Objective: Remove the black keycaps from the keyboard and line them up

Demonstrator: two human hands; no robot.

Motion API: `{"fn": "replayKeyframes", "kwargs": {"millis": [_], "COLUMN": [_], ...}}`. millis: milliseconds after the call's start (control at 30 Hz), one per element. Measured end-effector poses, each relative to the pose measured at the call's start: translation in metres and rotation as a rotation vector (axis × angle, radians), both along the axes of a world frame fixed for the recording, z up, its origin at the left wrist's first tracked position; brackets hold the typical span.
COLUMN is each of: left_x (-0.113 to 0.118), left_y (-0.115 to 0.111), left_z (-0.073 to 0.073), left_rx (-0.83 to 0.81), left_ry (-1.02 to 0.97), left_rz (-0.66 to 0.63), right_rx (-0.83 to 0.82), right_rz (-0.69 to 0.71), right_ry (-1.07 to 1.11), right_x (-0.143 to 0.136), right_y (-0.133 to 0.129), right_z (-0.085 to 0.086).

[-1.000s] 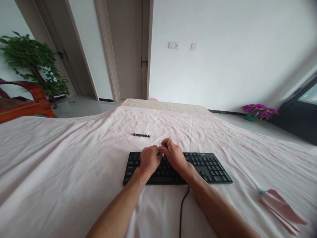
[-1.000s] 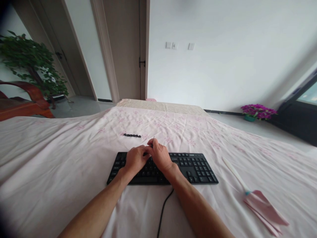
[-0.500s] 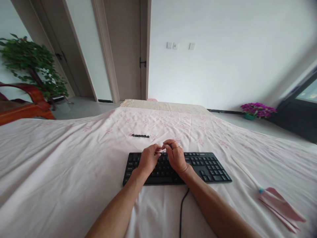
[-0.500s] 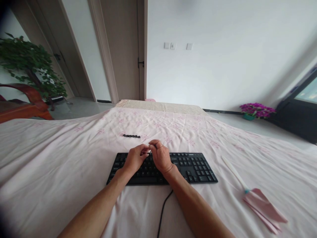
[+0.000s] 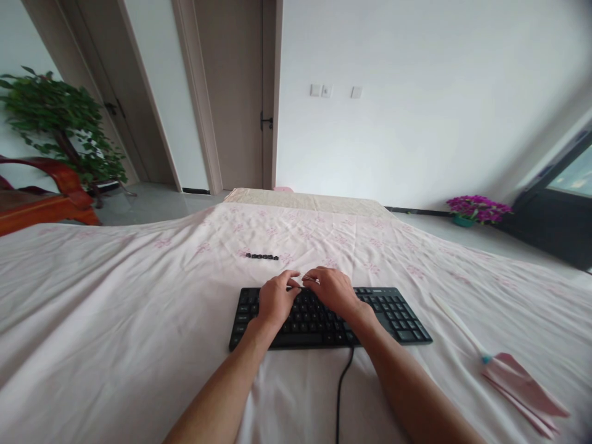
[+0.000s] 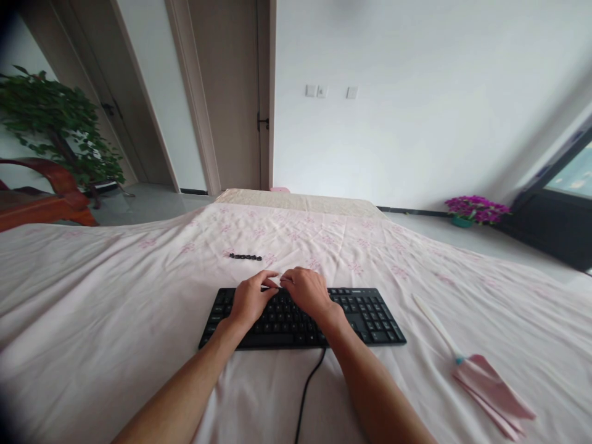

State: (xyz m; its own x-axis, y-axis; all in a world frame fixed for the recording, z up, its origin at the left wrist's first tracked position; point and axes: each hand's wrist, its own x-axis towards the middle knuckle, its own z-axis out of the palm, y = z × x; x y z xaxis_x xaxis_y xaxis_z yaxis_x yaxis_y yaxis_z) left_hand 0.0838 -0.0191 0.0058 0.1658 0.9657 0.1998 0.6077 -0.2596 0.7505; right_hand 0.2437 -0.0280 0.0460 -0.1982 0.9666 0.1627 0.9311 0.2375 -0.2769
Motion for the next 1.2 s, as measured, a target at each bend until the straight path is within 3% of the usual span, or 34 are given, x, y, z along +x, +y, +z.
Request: {"fn": "replayKeyframes", "kwargs": {"millis": [267,667,1000,1200], "left_x": [-0.001,-0.005,-0.011,-0.008], "left_y": [0.003,0.008,0.013,0.011], "left_z": [-0.002,-0.004,-0.006,-0.009], "left_rx": [-0.035,-0.021,0.041,0.013], "left_ry": [-0.084,-0.199,-0.397,-0.099], "left_rz": [0.030,0.090,0.169,0.093], "right_rx": [-0.021,0.015,-0.064,-0.076], "right_rz": [0.026,-0.036,-0.074,-0.080], "right_ry": [-0.105,-0.063,-0.013,-0.151], "right_x": [-0.008,-0.017,-0.015,-0.024], "right_y": [-0.002,0.005,0.036,0.076], "right_z": [-0.001,-0.005,0.004,0.000]}}
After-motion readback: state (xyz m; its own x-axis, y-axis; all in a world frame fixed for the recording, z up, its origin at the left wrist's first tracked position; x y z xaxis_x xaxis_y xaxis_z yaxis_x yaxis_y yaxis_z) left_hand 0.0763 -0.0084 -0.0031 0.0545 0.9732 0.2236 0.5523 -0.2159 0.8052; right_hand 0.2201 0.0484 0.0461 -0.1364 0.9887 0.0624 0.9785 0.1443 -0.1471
